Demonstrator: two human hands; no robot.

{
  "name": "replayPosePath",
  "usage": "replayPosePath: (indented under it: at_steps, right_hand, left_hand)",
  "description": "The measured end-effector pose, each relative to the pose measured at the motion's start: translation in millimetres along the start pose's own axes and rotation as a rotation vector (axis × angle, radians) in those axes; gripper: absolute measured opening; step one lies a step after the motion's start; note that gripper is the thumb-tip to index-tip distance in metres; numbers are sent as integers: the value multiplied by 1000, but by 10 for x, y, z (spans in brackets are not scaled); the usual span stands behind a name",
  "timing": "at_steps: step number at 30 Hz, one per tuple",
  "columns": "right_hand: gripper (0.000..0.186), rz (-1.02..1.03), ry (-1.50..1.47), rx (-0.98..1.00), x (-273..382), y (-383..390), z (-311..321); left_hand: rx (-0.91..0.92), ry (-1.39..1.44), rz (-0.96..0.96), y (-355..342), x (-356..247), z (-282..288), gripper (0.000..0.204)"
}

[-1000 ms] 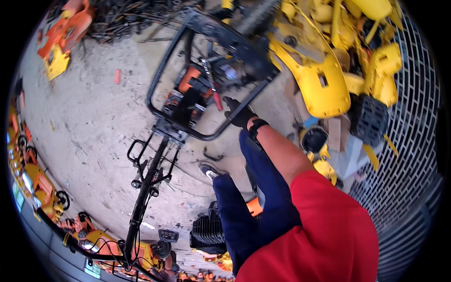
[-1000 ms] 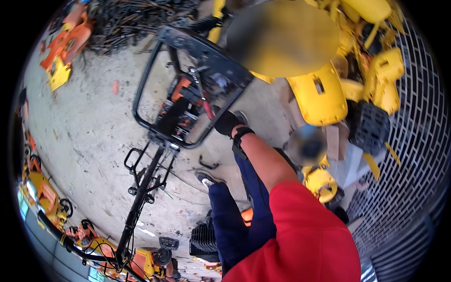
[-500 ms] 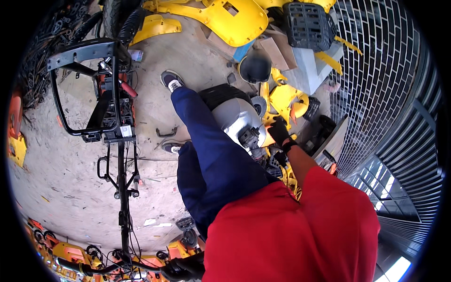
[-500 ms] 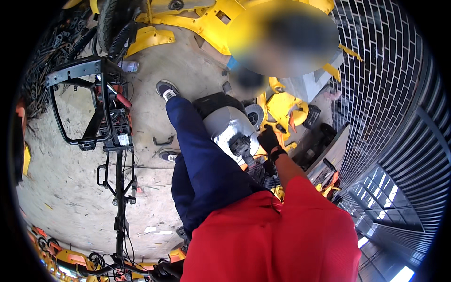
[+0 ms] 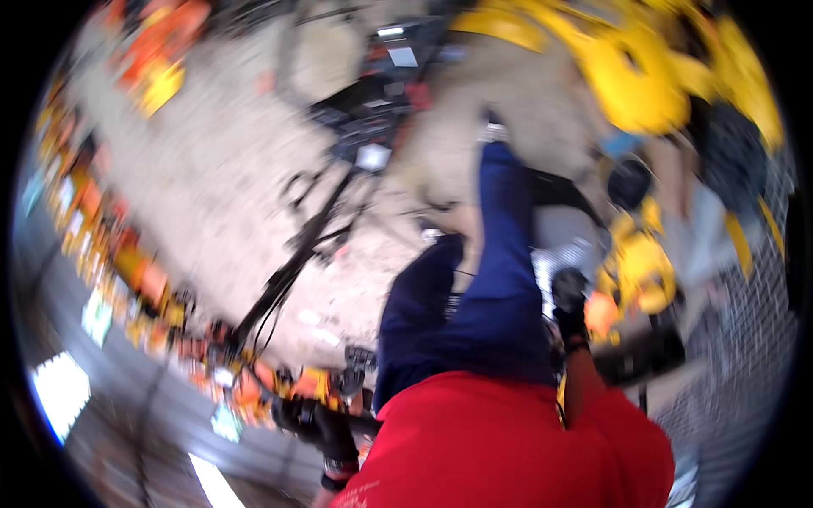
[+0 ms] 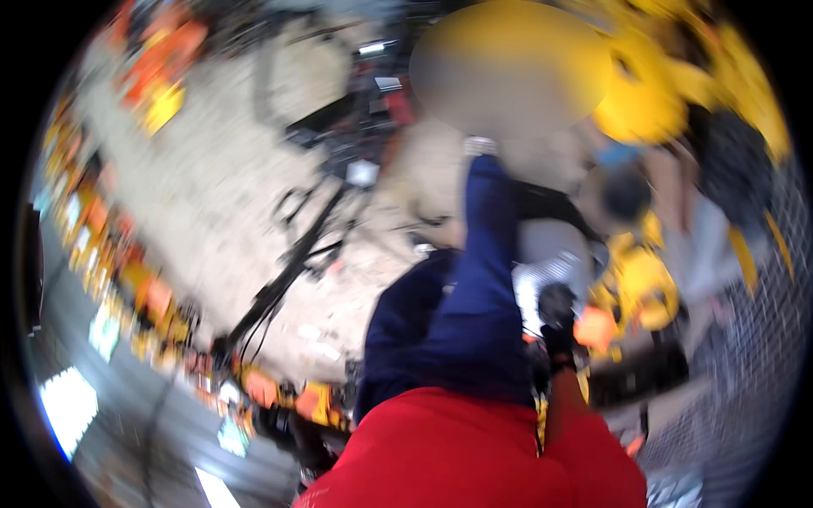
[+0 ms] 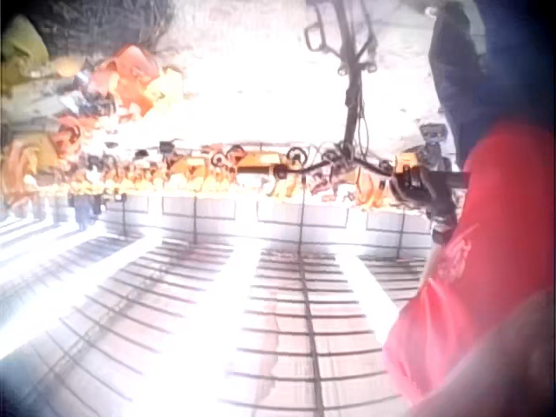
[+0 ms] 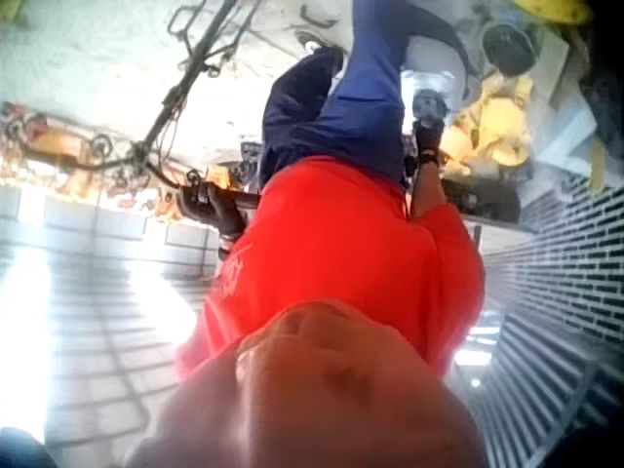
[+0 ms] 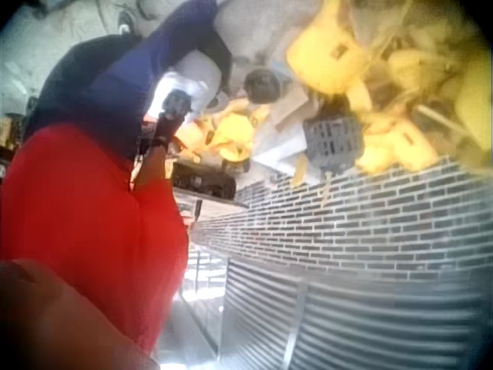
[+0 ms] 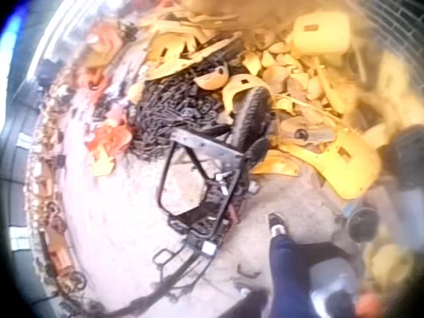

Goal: The person uses a socket wrench and then an electric screwdriver to remove bolts from the metal frame of a scooter.

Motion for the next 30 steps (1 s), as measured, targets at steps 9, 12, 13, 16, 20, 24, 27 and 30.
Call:
replayPosePath:
  at_steps: [9,12,13,16,20,24,27,30]
  right_hand:
    - [23,188,480,154,324,-49,1023]
    - [24,251,238,151,64,-370,1716]
    - [26,229,186,237,22,-466,2042]
    - [22,11,-200,-24,532,-806,2911]
    - [27,-51,-406,-17,608,-1529,4025]
    - [24,304,-528,356,1832,-2172,4479]
    - [57,81,-1164,755,3139,-2375,4074]
    - [79,301,-1234,967,4183,-2362,3573]
  left_hand:
    - [-103,-264,-54,-200,-217,106,74]
    - [-133,-128,46,-122,-260,81,81]
    - [-134,-54,104,-52,-255,65,83]
    - [-146,-45,38,-48,-251,25,90]
    - [-214,55,123,199,-370,-78,94]
    - [-338,225,154,408,-442,-212,90]
    - [-357,184,98,266,-380,-193,89]
    - [-436,172,35,283,-278,-322,90]
Point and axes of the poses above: each hand's wrist, its own y-axis away from the middle knuckle, its own z-axis out of the back of the hand, x = y × z, the point moved 1 cm from there along -y, towards the middle knuckle, and after that the axes turned 13 degrees about -y, right-handed, at the moved point
